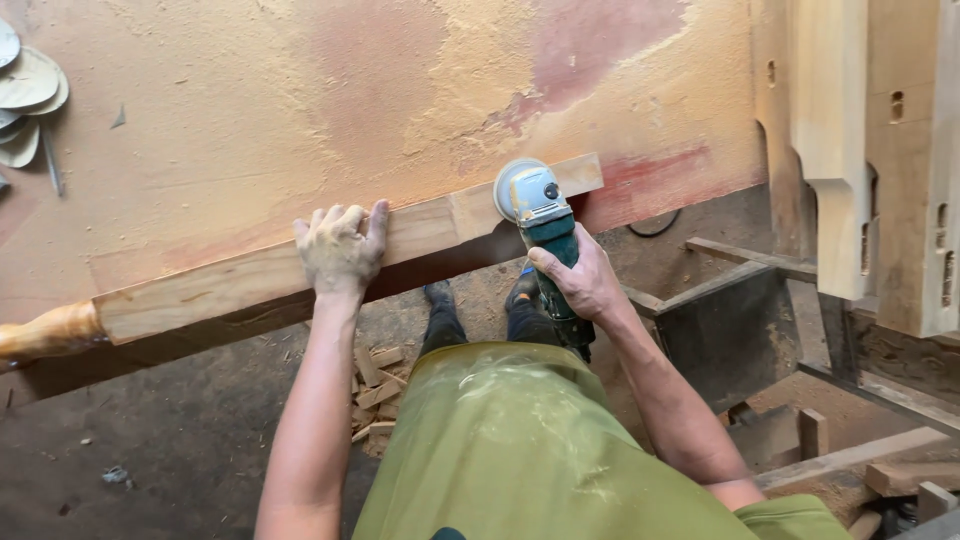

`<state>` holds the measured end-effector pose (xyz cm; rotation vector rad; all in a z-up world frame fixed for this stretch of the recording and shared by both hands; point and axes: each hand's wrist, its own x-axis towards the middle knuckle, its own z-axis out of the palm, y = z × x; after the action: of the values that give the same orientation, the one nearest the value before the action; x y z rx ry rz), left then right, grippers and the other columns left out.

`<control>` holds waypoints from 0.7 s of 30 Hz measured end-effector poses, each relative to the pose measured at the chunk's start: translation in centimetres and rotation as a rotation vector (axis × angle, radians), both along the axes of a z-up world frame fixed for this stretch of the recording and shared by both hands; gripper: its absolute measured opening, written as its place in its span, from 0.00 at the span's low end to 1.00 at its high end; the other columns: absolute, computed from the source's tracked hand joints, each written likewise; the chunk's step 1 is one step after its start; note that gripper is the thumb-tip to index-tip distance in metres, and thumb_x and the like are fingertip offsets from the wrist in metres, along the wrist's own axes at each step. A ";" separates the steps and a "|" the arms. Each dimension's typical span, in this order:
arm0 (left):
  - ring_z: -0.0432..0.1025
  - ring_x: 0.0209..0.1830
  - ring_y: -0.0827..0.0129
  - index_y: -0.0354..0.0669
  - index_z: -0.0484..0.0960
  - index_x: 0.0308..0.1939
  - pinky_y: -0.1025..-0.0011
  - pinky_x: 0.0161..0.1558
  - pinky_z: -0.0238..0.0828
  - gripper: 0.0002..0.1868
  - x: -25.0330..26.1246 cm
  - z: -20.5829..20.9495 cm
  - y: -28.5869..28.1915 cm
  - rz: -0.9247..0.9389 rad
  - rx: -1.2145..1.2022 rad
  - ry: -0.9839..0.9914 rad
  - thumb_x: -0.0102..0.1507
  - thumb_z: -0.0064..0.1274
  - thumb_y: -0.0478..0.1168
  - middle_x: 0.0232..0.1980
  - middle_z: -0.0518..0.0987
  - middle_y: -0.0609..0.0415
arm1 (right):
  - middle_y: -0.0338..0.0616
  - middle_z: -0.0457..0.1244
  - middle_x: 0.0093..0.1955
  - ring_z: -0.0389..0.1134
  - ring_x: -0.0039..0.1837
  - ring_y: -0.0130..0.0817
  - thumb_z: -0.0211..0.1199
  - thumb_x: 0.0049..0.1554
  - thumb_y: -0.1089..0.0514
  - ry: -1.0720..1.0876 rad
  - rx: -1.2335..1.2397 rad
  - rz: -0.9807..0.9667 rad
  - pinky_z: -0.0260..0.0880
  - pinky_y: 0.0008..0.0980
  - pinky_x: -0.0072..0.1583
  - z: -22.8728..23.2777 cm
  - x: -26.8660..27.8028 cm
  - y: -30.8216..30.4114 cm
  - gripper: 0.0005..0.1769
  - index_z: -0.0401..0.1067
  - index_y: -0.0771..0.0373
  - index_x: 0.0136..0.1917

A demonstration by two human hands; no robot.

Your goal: The person uses an angle grinder with a sanding disc to smooth the surface of a long wooden piece with a turned end. They hold the wood with one hand while operating the tool with the other, moving along the length of the piece. The person also sands a smaller rectangular block of wood and then returns to the larger piece.

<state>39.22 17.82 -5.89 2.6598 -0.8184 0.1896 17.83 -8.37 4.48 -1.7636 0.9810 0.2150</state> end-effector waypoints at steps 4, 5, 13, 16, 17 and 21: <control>0.75 0.36 0.62 0.60 0.81 0.27 0.61 0.50 0.64 0.28 -0.1 -0.3 0.2 0.002 0.013 0.012 0.71 0.48 0.71 0.29 0.78 0.57 | 0.59 0.66 0.44 0.71 0.53 0.54 0.71 0.53 0.37 -0.034 -0.013 -0.035 0.69 0.52 0.52 -1.0 -1.2 -1.5 0.26 0.69 0.55 0.53; 0.75 0.36 0.62 0.60 0.81 0.27 0.61 0.50 0.64 0.28 -0.1 -0.4 0.2 0.000 0.014 0.015 0.71 0.48 0.71 0.29 0.78 0.57 | 0.59 0.66 0.44 0.71 0.53 0.54 0.71 0.53 0.37 -0.031 -0.012 -0.037 0.69 0.52 0.52 -0.9 -1.4 -1.8 0.26 0.69 0.55 0.53; 0.75 0.35 0.64 0.61 0.82 0.28 0.65 0.52 0.62 0.28 0.1 -0.8 0.4 -0.013 0.012 0.003 0.72 0.47 0.70 0.29 0.78 0.58 | 0.55 0.67 0.47 0.70 0.55 0.44 0.71 0.56 0.42 -0.097 -0.045 -0.124 0.69 0.47 0.56 -1.1 -2.9 -4.1 0.23 0.71 0.55 0.57; 0.75 0.35 0.63 0.61 0.83 0.29 0.65 0.50 0.63 0.26 0.0 -0.4 0.4 -0.024 0.032 -0.003 0.72 0.49 0.68 0.29 0.78 0.58 | 0.54 0.67 0.49 0.70 0.56 0.43 0.71 0.57 0.42 -0.117 -0.046 -0.149 0.69 0.48 0.57 -1.7 -3.9 -4.7 0.24 0.72 0.55 0.59; 0.75 0.35 0.63 0.61 0.83 0.29 0.65 0.50 0.63 0.26 0.0 -0.2 0.4 -0.027 0.035 -0.004 0.72 0.49 0.68 0.29 0.78 0.58 | 0.54 0.67 0.49 0.70 0.56 0.43 0.71 0.57 0.42 -0.117 -0.044 -0.153 0.69 0.48 0.57 -1.4 -4.0 -4.7 0.24 0.72 0.55 0.59; 0.75 0.34 0.62 0.59 0.83 0.29 0.65 0.49 0.62 0.26 0.0 0.1 0.3 -0.030 0.016 -0.001 0.72 0.50 0.67 0.29 0.79 0.56 | 0.55 0.67 0.48 0.69 0.55 0.43 0.70 0.58 0.44 -0.127 -0.059 -0.171 0.69 0.48 0.56 -1.7 -5.1 -5.8 0.24 0.72 0.58 0.61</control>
<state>39.21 18.08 -5.75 2.6605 -0.8626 0.1777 12.70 -14.16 2.79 -1.7135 1.0480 -0.0352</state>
